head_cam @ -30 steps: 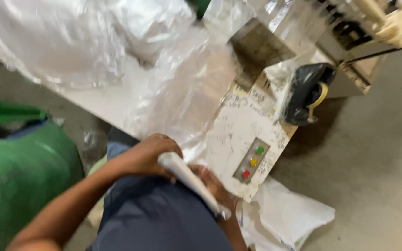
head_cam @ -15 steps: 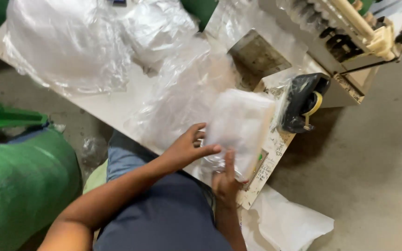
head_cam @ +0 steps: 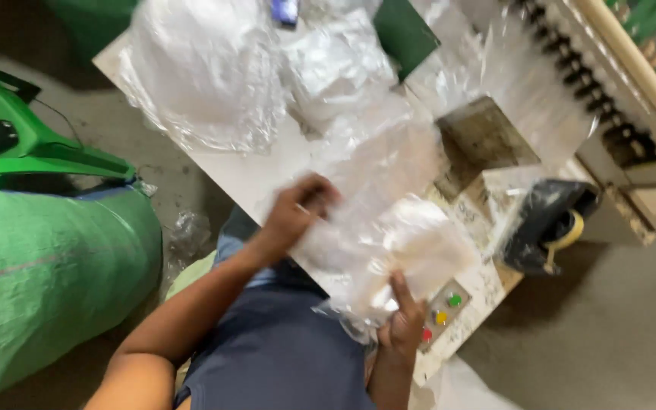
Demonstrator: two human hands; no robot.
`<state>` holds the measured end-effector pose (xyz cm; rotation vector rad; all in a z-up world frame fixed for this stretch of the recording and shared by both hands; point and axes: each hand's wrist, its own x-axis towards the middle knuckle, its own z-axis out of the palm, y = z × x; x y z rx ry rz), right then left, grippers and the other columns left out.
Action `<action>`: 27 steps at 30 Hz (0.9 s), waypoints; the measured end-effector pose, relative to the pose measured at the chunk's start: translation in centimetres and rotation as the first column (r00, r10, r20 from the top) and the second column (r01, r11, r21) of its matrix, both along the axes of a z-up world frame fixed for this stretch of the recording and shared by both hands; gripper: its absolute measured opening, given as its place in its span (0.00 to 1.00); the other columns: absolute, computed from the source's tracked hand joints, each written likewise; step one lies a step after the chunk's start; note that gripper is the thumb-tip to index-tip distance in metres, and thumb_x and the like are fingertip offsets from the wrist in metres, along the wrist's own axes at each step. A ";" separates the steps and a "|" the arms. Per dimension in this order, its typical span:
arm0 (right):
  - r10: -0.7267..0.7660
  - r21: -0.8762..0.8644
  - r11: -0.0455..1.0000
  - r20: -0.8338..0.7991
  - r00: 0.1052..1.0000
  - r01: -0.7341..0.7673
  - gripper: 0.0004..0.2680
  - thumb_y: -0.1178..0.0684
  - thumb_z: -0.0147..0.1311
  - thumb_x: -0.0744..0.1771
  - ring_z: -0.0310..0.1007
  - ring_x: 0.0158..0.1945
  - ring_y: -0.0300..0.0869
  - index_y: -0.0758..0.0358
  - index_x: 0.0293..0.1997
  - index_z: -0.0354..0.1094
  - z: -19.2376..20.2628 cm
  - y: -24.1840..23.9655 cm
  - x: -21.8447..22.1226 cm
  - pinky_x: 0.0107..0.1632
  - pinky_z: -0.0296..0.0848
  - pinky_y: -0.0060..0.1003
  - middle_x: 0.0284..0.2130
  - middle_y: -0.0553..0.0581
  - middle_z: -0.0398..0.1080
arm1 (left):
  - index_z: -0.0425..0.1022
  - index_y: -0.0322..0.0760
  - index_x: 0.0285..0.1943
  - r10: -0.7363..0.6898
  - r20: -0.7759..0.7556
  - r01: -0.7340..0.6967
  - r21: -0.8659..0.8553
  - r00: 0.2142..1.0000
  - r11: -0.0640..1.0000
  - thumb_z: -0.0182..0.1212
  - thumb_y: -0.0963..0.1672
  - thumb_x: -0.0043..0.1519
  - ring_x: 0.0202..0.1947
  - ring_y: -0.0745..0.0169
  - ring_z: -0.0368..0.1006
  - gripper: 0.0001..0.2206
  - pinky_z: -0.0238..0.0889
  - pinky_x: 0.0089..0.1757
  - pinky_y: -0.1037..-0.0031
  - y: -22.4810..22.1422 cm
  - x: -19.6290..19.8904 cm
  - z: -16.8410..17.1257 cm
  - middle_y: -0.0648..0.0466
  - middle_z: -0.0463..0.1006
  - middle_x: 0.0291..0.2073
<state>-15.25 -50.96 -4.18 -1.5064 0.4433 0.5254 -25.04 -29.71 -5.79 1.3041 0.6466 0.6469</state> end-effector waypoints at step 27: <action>0.342 0.130 0.923 0.156 0.927 -0.362 0.18 0.57 0.71 0.59 0.75 0.39 0.43 0.63 0.53 0.71 3.0 3.3 -0.7 0.43 0.80 0.50 0.35 0.59 0.76 | 0.77 0.37 0.44 -0.252 -0.108 0.117 -0.669 0.962 0.734 0.65 0.48 0.60 0.18 0.65 0.66 0.11 0.58 0.18 0.77 -3.6 3.1 -9.5 0.55 0.73 0.23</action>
